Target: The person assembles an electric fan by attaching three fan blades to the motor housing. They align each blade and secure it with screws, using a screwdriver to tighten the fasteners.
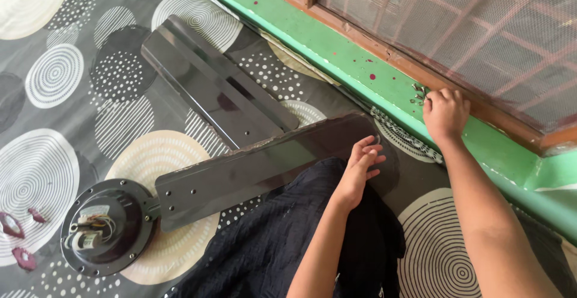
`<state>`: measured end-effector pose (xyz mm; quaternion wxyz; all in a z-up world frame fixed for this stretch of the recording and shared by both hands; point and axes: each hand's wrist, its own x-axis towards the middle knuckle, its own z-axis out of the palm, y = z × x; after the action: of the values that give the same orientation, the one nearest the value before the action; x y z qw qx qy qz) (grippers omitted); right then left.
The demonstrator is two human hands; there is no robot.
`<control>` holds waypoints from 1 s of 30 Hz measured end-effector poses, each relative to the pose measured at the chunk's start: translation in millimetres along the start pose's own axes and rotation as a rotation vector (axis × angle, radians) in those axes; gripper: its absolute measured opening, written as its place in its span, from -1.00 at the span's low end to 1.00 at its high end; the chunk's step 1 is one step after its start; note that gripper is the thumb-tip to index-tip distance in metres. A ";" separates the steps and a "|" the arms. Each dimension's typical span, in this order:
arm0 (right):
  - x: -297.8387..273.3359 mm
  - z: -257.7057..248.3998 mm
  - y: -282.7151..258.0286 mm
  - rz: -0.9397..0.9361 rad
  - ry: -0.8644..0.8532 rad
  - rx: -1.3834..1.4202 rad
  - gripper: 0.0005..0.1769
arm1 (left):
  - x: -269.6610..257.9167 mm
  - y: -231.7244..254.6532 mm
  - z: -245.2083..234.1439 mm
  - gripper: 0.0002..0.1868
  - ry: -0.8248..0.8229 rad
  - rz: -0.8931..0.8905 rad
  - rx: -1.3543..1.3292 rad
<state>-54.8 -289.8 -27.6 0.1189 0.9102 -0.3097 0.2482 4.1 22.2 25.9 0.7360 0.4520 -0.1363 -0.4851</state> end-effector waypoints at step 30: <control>-100.1 -124.5 -654.7 -0.740 -0.761 1.299 -0.84 | -371.4 18.4 -394.9 -0.28 1.335 0.314 -0.129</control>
<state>237.3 317.4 -15.6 -0.4679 0.8621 0.1944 -0.0021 84.6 546.0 -89.9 0.7494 0.5842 0.3116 0.0022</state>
